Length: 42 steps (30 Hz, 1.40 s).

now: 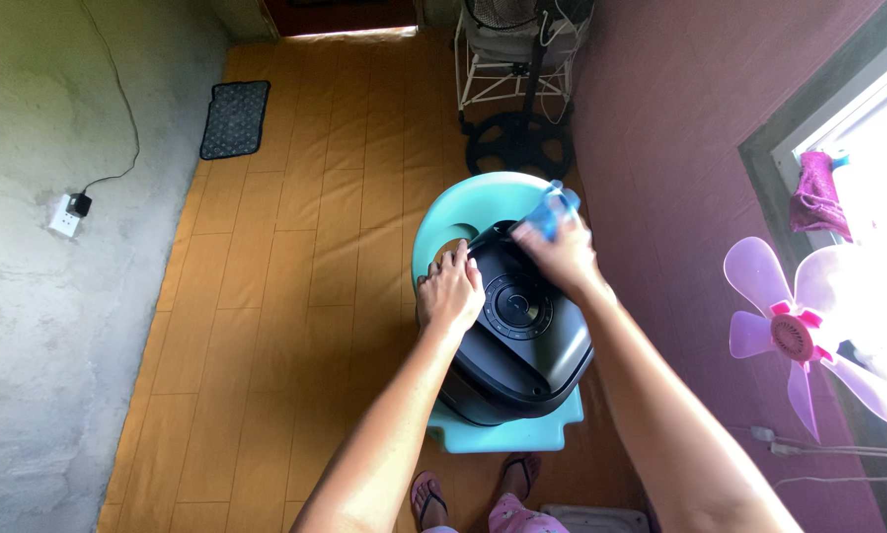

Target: The person wipes the exterior of a black portable radio with a blue cloth, rotating the device to clean all sides. They then switch to a pink cloth to wipe the blades of a small pink fan.

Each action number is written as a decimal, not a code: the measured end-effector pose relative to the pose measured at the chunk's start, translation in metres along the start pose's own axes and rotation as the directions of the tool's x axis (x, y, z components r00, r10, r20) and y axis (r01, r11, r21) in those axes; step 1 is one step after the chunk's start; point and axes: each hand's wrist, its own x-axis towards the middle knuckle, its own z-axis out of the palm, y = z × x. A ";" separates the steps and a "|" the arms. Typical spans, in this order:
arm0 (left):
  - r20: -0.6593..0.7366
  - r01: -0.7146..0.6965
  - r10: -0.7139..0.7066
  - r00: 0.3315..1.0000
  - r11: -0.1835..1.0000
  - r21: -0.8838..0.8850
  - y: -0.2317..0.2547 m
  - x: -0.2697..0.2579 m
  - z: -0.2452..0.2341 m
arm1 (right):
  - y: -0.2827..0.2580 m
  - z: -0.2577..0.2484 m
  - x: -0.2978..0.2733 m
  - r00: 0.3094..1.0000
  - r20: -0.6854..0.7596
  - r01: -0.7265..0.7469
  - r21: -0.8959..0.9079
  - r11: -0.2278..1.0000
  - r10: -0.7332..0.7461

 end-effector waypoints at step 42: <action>-0.462 -0.167 -0.304 0.833 0.658 -0.734 -0.022 -0.010 -0.001 | -0.027 0.073 -0.060 0.630 0.281 0.750 0.023 0.661 -0.724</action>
